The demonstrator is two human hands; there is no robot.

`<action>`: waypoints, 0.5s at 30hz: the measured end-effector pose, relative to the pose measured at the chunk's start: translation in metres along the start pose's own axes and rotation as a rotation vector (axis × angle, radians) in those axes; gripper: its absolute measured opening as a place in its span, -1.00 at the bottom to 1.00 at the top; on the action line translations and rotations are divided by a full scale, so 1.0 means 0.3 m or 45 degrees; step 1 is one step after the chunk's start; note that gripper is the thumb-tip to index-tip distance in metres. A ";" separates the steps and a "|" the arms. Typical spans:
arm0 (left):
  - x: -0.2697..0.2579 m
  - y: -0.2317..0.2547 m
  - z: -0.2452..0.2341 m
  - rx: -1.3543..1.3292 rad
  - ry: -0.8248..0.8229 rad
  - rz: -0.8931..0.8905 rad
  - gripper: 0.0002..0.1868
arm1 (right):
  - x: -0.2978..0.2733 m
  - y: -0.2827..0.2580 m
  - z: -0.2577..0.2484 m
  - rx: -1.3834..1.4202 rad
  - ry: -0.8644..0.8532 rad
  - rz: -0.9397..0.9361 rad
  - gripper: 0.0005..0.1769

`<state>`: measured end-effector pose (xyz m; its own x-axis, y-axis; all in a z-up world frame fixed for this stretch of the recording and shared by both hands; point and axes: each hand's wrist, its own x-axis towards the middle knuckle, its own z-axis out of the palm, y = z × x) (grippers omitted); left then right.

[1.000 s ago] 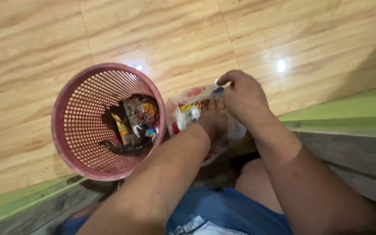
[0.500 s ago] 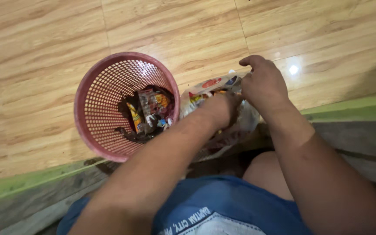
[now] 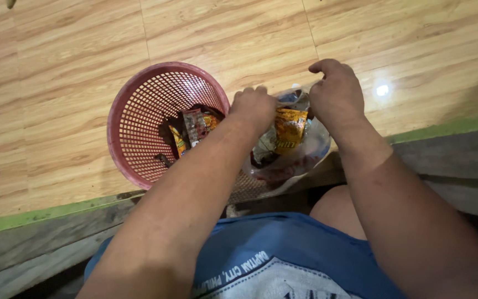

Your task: The person transfers small snack packets from a pink plastic basket into a clear plastic bag. They handle the packets one at a time, picking them up from the basket and placing them into the bag until the basket is empty.

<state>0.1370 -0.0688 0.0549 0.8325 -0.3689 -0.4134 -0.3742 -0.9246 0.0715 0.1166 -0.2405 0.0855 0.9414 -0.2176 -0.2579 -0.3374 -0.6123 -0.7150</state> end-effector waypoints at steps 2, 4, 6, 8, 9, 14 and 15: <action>0.044 -0.009 0.004 -0.009 0.008 -0.045 -0.70 | 0.009 0.000 -0.003 0.032 0.021 -0.012 -0.54; 0.064 -0.020 0.002 -0.007 0.035 -0.072 -0.70 | 0.027 0.029 0.013 -0.124 0.201 -0.305 -0.58; 0.057 -0.041 -0.015 0.004 0.087 -0.084 -0.68 | 0.043 0.063 0.026 -0.141 0.191 -0.302 -0.56; 0.041 -0.030 -0.040 0.006 0.055 -0.091 -0.67 | 0.052 0.081 0.033 -0.170 0.174 -0.300 -0.52; 0.031 -0.026 -0.057 0.007 0.041 -0.097 -0.67 | 0.052 0.088 0.031 -0.192 0.162 -0.297 -0.49; -0.094 0.001 -0.085 -0.005 0.282 0.053 -0.66 | 0.047 0.098 0.030 -0.268 0.139 -0.244 -0.34; -0.128 0.007 -0.082 0.002 0.328 0.068 -0.66 | 0.049 0.098 0.026 -0.271 0.154 -0.257 -0.32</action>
<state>0.1141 -0.0589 0.0932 0.8880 -0.4297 -0.1640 -0.4211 -0.9030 0.0855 0.1204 -0.2558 0.0555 0.9870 -0.1563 -0.0362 -0.1475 -0.7951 -0.5883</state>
